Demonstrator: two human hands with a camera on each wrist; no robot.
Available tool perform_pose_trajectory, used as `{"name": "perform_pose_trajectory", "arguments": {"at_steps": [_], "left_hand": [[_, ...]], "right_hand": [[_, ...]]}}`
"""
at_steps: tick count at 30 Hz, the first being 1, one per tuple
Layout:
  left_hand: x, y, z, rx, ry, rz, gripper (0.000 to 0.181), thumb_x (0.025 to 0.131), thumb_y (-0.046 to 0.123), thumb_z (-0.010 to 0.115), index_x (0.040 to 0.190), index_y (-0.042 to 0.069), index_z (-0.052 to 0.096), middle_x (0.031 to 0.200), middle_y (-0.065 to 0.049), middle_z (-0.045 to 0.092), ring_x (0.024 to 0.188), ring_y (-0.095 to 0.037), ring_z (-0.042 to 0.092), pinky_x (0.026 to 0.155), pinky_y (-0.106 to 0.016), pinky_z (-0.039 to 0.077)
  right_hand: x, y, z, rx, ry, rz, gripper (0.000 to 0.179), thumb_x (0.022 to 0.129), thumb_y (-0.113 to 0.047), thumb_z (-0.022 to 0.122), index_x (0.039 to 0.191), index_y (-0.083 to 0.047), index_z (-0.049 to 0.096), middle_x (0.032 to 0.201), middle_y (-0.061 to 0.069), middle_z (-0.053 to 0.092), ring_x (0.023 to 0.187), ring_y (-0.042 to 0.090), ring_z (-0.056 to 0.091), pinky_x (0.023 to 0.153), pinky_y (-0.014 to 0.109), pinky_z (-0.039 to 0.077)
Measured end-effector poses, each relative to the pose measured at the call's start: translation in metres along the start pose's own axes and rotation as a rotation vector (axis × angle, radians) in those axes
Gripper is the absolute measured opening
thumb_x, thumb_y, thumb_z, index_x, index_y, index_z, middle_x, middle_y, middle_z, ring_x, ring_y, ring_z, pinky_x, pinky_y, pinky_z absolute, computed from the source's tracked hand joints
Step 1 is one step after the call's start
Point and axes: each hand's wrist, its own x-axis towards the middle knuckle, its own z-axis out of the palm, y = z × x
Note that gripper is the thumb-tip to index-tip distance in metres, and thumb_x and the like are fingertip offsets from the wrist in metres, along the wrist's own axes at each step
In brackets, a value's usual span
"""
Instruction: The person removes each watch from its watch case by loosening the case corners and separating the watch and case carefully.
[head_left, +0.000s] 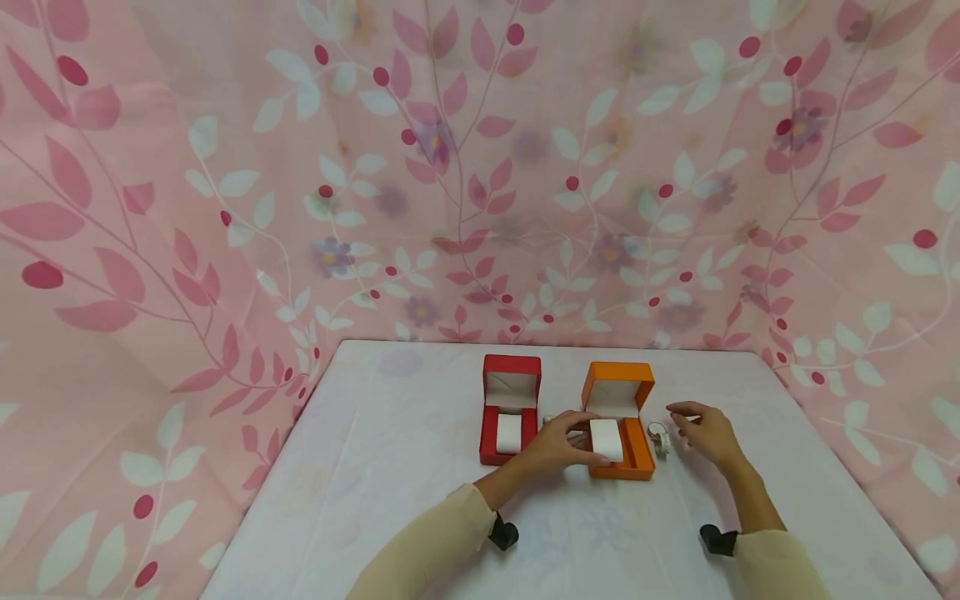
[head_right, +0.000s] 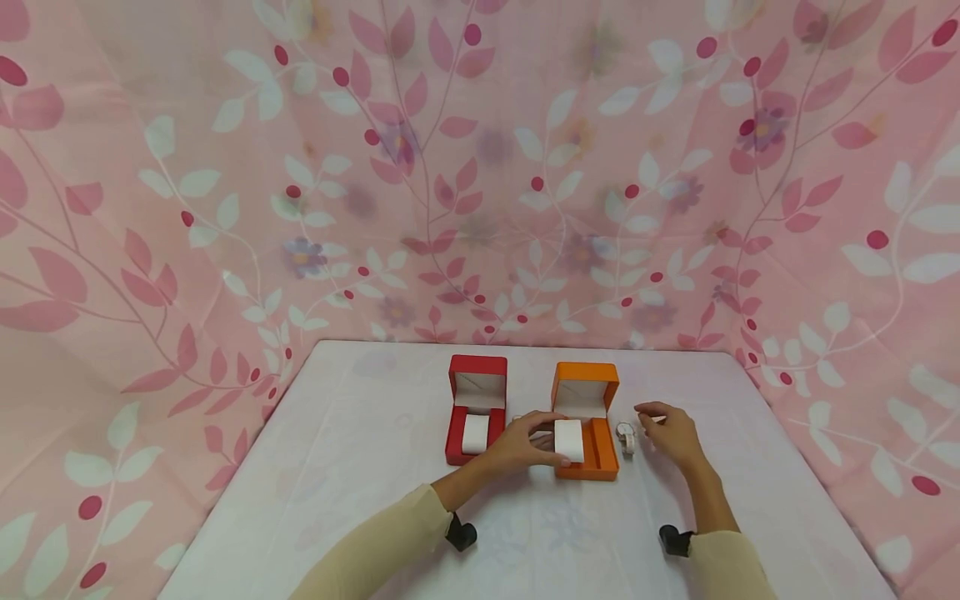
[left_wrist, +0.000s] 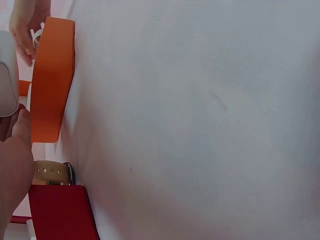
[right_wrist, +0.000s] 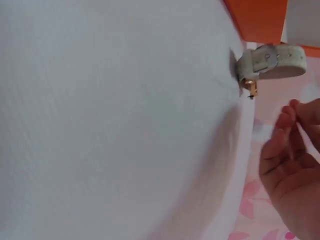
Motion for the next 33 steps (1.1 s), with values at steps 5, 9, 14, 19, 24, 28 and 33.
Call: {"name": "perform_pose_trajectory", "arguments": {"at_steps": [5, 9, 14, 19, 24, 28, 33], "left_hand": [[0.003, -0.002, 0.003, -0.014, 0.027, 0.0, 0.065, 0.077, 0.03, 0.084, 0.136, 0.026, 0.055, 0.131, 0.013, 0.05, 0.12, -0.016, 0.054, 0.095, -0.029, 0.049], [0.007, -0.002, 0.008, 0.007, 0.053, 0.039, 0.069, 0.077, 0.028, 0.084, 0.138, 0.018, 0.054, 0.131, 0.011, 0.05, 0.118, -0.013, 0.053, 0.098, -0.031, 0.047], [0.013, -0.001, 0.014, 0.081, 0.077, 0.083, 0.069, 0.077, 0.03, 0.085, 0.138, 0.02, 0.055, 0.123, 0.014, 0.052, 0.115, -0.008, 0.053, 0.099, -0.03, 0.046], [0.015, -0.001, 0.016, 0.142, 0.093, 0.112, 0.07, 0.075, 0.034, 0.085, 0.137, 0.027, 0.054, 0.125, 0.014, 0.053, 0.115, -0.007, 0.053, 0.098, -0.029, 0.047], [0.014, 0.002, 0.015, 0.162, 0.094, 0.129, 0.071, 0.074, 0.035, 0.086, 0.137, 0.03, 0.054, 0.125, 0.013, 0.053, 0.119, -0.01, 0.052, 0.101, -0.034, 0.046], [0.012, 0.003, 0.013, 0.172, 0.091, 0.146, 0.072, 0.076, 0.035, 0.084, 0.14, 0.028, 0.052, 0.132, 0.011, 0.05, 0.123, -0.013, 0.05, 0.102, -0.037, 0.045], [0.008, 0.003, 0.009, 0.19, 0.119, 0.209, 0.069, 0.08, 0.028, 0.082, 0.141, 0.019, 0.051, 0.14, 0.003, 0.047, 0.127, -0.016, 0.049, 0.101, -0.035, 0.045]], "right_hand": [[-0.008, -0.015, 0.003, -0.005, 0.147, -0.129, 0.025, 0.098, -0.019, 0.058, 0.115, -0.004, 0.068, 0.102, 0.017, 0.066, 0.079, 0.023, 0.055, 0.053, 0.025, 0.048], [-0.016, -0.03, 0.009, 0.043, 0.066, -0.221, 0.022, 0.095, -0.019, 0.064, 0.111, -0.006, 0.07, 0.099, 0.015, 0.068, 0.076, 0.02, 0.055, 0.055, 0.026, 0.048], [-0.021, -0.045, 0.016, 0.105, -0.141, -0.257, 0.037, 0.089, -0.027, 0.072, 0.121, -0.009, 0.067, 0.092, 0.013, 0.068, 0.073, 0.024, 0.06, 0.06, 0.031, 0.053], [-0.022, -0.057, 0.019, 0.173, -0.341, -0.255, 0.062, 0.082, -0.023, 0.079, 0.137, -0.009, 0.054, 0.082, 0.014, 0.065, 0.073, 0.032, 0.062, 0.06, 0.032, 0.054], [-0.022, -0.066, 0.021, 0.136, -0.378, -0.328, 0.071, 0.076, -0.022, 0.084, 0.139, -0.01, 0.053, 0.081, 0.014, 0.063, 0.071, 0.031, 0.06, 0.052, 0.029, 0.051], [-0.022, -0.07, 0.022, 0.083, -0.338, -0.32, 0.069, 0.075, -0.026, 0.086, 0.136, -0.012, 0.055, 0.084, 0.012, 0.063, 0.074, 0.028, 0.059, 0.054, 0.03, 0.053], [-0.018, -0.069, 0.02, 0.051, -0.281, -0.259, 0.068, 0.073, -0.024, 0.086, 0.134, -0.011, 0.057, 0.088, 0.011, 0.062, 0.079, 0.028, 0.058, 0.058, 0.033, 0.054]]}}
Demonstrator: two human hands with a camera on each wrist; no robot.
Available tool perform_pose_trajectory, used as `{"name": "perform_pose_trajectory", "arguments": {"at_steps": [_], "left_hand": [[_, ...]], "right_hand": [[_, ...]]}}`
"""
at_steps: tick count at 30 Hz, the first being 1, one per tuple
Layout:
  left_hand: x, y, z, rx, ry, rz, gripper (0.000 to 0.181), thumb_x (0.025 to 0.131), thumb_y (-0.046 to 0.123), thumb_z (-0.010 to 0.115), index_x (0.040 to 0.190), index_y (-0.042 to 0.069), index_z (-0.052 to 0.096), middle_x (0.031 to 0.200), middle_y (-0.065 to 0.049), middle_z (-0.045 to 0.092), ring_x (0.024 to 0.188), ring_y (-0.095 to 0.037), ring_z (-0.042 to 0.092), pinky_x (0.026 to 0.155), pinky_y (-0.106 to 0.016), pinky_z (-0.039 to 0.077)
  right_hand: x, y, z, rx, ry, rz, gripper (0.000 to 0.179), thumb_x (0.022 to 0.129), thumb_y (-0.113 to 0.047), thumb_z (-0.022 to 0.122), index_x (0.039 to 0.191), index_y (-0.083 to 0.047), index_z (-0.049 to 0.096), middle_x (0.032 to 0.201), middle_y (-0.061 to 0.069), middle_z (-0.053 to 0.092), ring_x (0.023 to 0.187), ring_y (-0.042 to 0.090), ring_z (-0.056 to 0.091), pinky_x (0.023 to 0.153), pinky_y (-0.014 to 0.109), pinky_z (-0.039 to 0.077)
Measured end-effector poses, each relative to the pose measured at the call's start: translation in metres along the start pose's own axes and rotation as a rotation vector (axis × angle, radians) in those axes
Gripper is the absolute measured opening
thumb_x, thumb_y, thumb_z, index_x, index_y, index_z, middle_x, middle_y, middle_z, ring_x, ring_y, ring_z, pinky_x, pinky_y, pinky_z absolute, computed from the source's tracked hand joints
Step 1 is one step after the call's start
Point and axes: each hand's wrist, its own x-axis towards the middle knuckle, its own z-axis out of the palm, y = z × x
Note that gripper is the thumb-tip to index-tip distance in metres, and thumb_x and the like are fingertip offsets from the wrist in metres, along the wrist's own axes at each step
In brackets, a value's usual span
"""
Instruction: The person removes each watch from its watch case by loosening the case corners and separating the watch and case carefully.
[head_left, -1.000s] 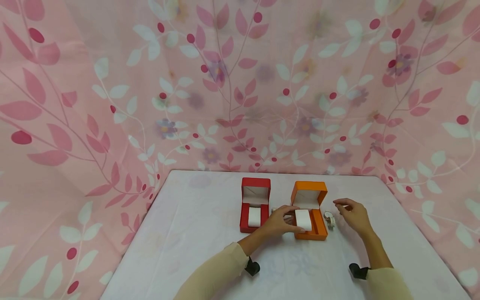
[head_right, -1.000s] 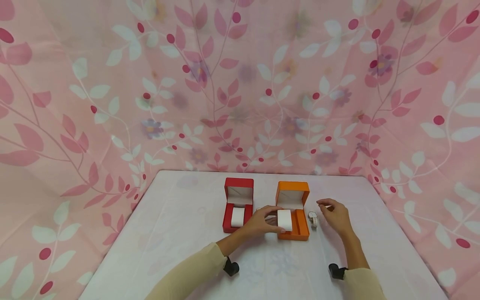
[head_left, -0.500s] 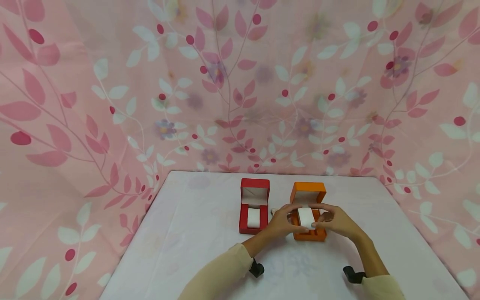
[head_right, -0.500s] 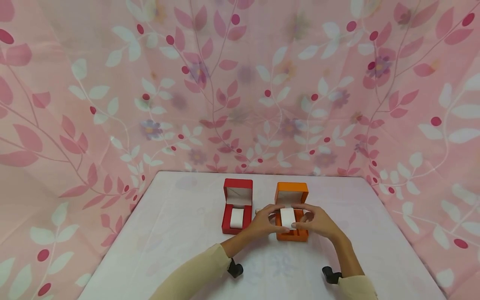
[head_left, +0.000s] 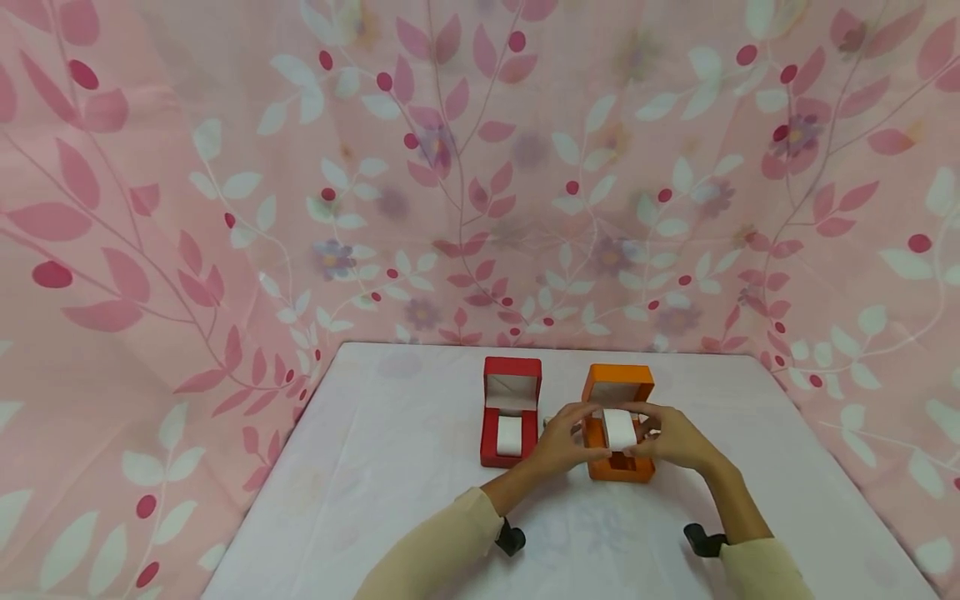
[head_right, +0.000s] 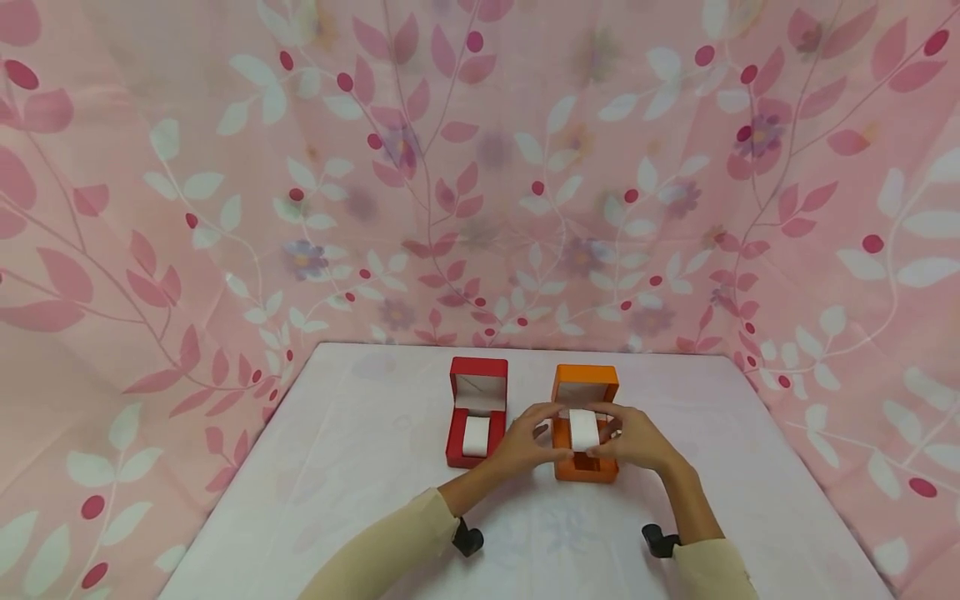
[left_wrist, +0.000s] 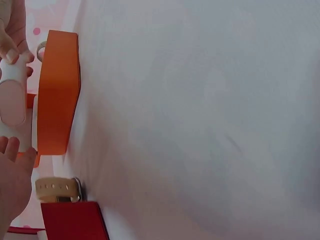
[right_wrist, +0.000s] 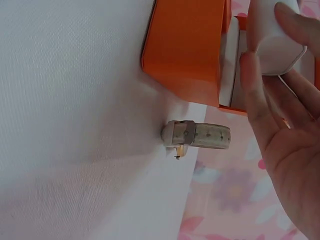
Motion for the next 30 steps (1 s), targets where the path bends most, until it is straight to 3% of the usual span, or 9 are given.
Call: {"name": "perform_pose_trajectory", "arguments": {"at_steps": [6, 15, 22, 25, 30], "left_hand": [[-0.005, -0.004, -0.006, -0.051, 0.027, -0.024, 0.056, 0.083, 0.017, 0.079, 0.135, 0.009, 0.058, 0.133, 0.002, 0.054, 0.122, -0.016, 0.054, 0.099, -0.031, 0.046], [-0.004, -0.007, -0.008, -0.095, 0.009, -0.002, 0.046, 0.086, 0.016, 0.077, 0.129, 0.007, 0.062, 0.128, 0.004, 0.056, 0.12, -0.022, 0.056, 0.098, -0.034, 0.047], [-0.004, -0.006, -0.007, -0.113, -0.006, -0.01, 0.046, 0.086, 0.013, 0.076, 0.129, 0.006, 0.061, 0.129, -0.002, 0.057, 0.119, -0.021, 0.056, 0.098, -0.034, 0.047], [-0.005, -0.005, -0.007, -0.114, -0.011, -0.015, 0.045, 0.086, 0.014, 0.075, 0.129, 0.006, 0.062, 0.13, -0.004, 0.057, 0.119, -0.019, 0.056, 0.098, -0.033, 0.047], [-0.006, -0.005, -0.006, -0.138, -0.019, -0.001, 0.044, 0.087, 0.013, 0.074, 0.128, 0.003, 0.061, 0.13, -0.008, 0.056, 0.119, -0.022, 0.056, 0.099, -0.036, 0.047]], "right_hand": [[0.006, 0.008, 0.0, -0.083, -0.009, 0.031, 0.071, 0.072, -0.022, 0.087, 0.134, -0.007, 0.057, 0.087, 0.007, 0.062, 0.078, 0.024, 0.058, 0.059, 0.031, 0.052], [0.013, 0.008, 0.005, -0.121, -0.033, 0.039, 0.072, 0.069, -0.019, 0.088, 0.133, -0.003, 0.058, 0.078, 0.006, 0.059, 0.071, 0.023, 0.053, 0.053, 0.028, 0.049], [0.015, 0.007, 0.006, -0.167, -0.036, -0.018, 0.045, 0.072, -0.013, 0.086, 0.112, -0.003, 0.069, 0.108, 0.011, 0.064, 0.081, 0.025, 0.055, 0.067, 0.025, 0.054], [0.015, 0.007, 0.008, -0.188, -0.051, -0.02, 0.042, 0.074, -0.016, 0.085, 0.111, -0.004, 0.069, 0.096, 0.01, 0.062, 0.077, 0.022, 0.053, 0.065, 0.025, 0.052], [0.016, 0.004, 0.01, -0.239, -0.023, -0.014, 0.032, 0.076, -0.017, 0.084, 0.104, -0.007, 0.073, 0.096, 0.006, 0.064, 0.079, 0.02, 0.053, 0.07, 0.033, 0.053]]}}
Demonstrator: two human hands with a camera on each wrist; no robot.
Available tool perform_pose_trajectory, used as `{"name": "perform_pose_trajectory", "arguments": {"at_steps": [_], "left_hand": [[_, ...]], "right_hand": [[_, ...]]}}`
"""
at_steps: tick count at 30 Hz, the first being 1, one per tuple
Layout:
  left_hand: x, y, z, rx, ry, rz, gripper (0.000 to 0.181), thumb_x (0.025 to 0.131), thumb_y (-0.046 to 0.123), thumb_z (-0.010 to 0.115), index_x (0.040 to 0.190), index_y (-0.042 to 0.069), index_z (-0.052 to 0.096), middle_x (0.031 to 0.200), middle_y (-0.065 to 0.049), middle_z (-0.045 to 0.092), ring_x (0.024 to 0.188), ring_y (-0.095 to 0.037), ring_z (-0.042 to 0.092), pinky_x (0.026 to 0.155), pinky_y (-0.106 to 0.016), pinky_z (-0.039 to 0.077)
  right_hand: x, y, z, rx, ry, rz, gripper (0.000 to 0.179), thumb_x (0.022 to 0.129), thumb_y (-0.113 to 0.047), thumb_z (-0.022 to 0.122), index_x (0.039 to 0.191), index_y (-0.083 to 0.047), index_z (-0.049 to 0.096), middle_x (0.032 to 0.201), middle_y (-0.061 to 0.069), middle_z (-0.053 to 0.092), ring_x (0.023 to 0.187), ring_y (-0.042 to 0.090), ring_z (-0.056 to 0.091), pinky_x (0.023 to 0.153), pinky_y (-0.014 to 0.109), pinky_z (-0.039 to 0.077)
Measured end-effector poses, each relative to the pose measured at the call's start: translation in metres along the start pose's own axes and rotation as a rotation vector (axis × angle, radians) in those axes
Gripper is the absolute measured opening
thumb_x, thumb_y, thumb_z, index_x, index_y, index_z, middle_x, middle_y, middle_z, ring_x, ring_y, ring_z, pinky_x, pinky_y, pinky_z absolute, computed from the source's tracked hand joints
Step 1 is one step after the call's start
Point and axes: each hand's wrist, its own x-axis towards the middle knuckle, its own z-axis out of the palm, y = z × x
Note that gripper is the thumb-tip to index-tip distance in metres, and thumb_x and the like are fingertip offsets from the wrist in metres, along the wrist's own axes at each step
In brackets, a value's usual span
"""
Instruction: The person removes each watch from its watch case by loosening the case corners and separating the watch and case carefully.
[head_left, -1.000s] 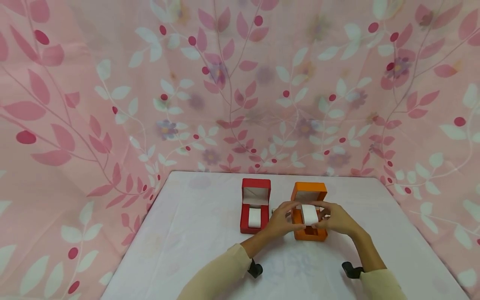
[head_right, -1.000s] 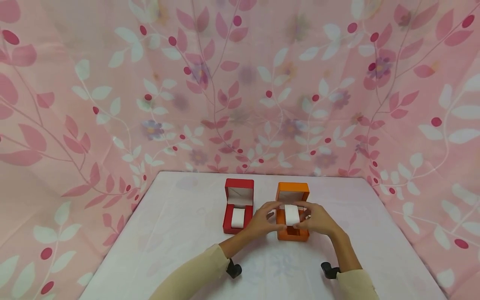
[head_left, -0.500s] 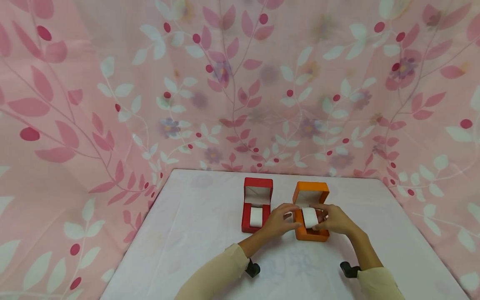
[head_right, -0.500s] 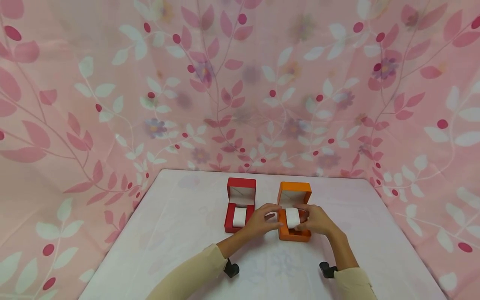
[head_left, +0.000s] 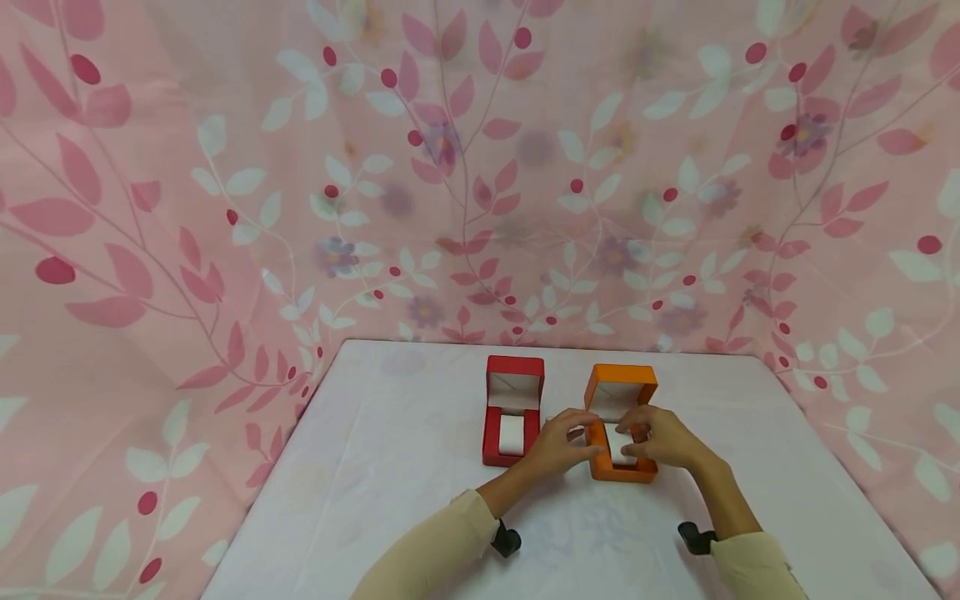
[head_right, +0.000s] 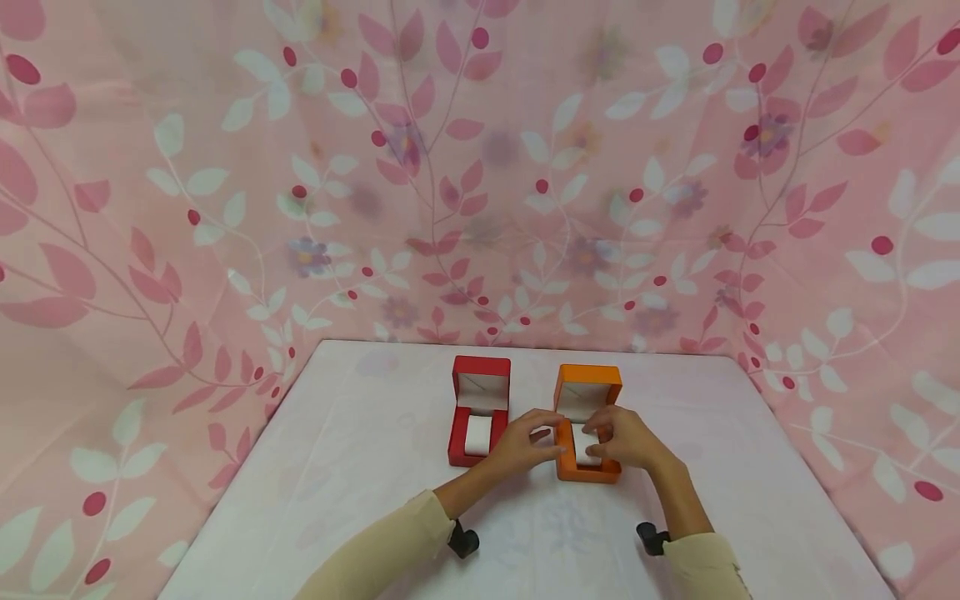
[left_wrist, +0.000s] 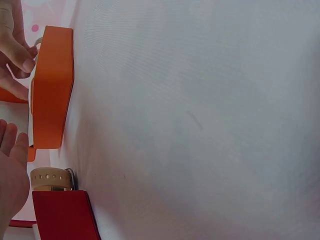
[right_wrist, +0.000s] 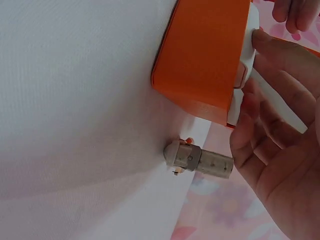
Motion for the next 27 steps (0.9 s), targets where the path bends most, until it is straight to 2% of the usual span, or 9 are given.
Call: {"name": "perform_pose_trajectory", "arguments": {"at_steps": [4, 12, 16, 20, 24, 27], "left_hand": [[-0.001, -0.003, -0.001, -0.005, 0.005, 0.023, 0.042, 0.087, 0.011, 0.074, 0.127, 0.003, 0.062, 0.128, -0.01, 0.057, 0.118, -0.025, 0.057, 0.099, -0.039, 0.047], [-0.002, -0.003, -0.003, 0.027, 0.009, 0.039, 0.04, 0.088, 0.012, 0.074, 0.125, 0.002, 0.063, 0.126, -0.01, 0.058, 0.116, -0.024, 0.058, 0.097, -0.037, 0.047], [-0.002, -0.002, -0.005, 0.023, 0.015, 0.033, 0.04, 0.088, 0.012, 0.074, 0.125, 0.001, 0.063, 0.125, -0.009, 0.059, 0.115, -0.023, 0.059, 0.098, -0.036, 0.047], [-0.002, -0.002, -0.008, 0.022, 0.034, 0.01, 0.038, 0.089, 0.014, 0.073, 0.124, 0.005, 0.065, 0.124, -0.003, 0.06, 0.116, -0.021, 0.058, 0.098, -0.034, 0.047], [-0.006, 0.0, -0.018, 0.018, 0.064, -0.015, 0.035, 0.09, 0.016, 0.071, 0.124, 0.008, 0.066, 0.122, 0.002, 0.06, 0.116, -0.016, 0.057, 0.099, -0.034, 0.047], [-0.011, 0.0, -0.031, 0.035, 0.072, -0.021, 0.033, 0.092, 0.019, 0.07, 0.124, 0.011, 0.065, 0.123, 0.0, 0.061, 0.117, -0.019, 0.057, 0.099, -0.037, 0.047]], "right_hand": [[0.0, -0.001, 0.003, -0.025, 0.024, 0.0, 0.029, 0.073, -0.015, 0.086, 0.099, -0.008, 0.075, 0.102, 0.003, 0.065, 0.086, 0.02, 0.053, 0.076, 0.038, 0.052], [0.002, -0.006, 0.006, -0.031, 0.04, -0.023, 0.03, 0.074, -0.01, 0.085, 0.102, -0.005, 0.073, 0.1, 0.006, 0.065, 0.078, 0.022, 0.051, 0.065, 0.027, 0.05], [0.003, -0.005, 0.005, -0.023, 0.044, -0.043, 0.03, 0.076, -0.011, 0.084, 0.103, -0.005, 0.073, 0.098, 0.006, 0.064, 0.074, 0.022, 0.05, 0.06, 0.026, 0.049], [0.004, -0.002, 0.003, -0.043, 0.061, -0.055, 0.025, 0.081, -0.019, 0.081, 0.102, -0.008, 0.073, 0.095, 0.003, 0.065, 0.076, 0.019, 0.052, 0.063, 0.026, 0.05], [0.0, 0.002, -0.002, -0.035, 0.103, -0.031, 0.02, 0.085, -0.024, 0.076, 0.1, -0.011, 0.073, 0.09, -0.001, 0.063, 0.078, 0.017, 0.054, 0.065, 0.027, 0.051], [-0.004, 0.006, -0.009, -0.005, 0.134, 0.02, 0.019, 0.088, -0.026, 0.074, 0.1, -0.011, 0.074, 0.088, -0.001, 0.062, 0.077, 0.02, 0.055, 0.058, 0.028, 0.05]]}}
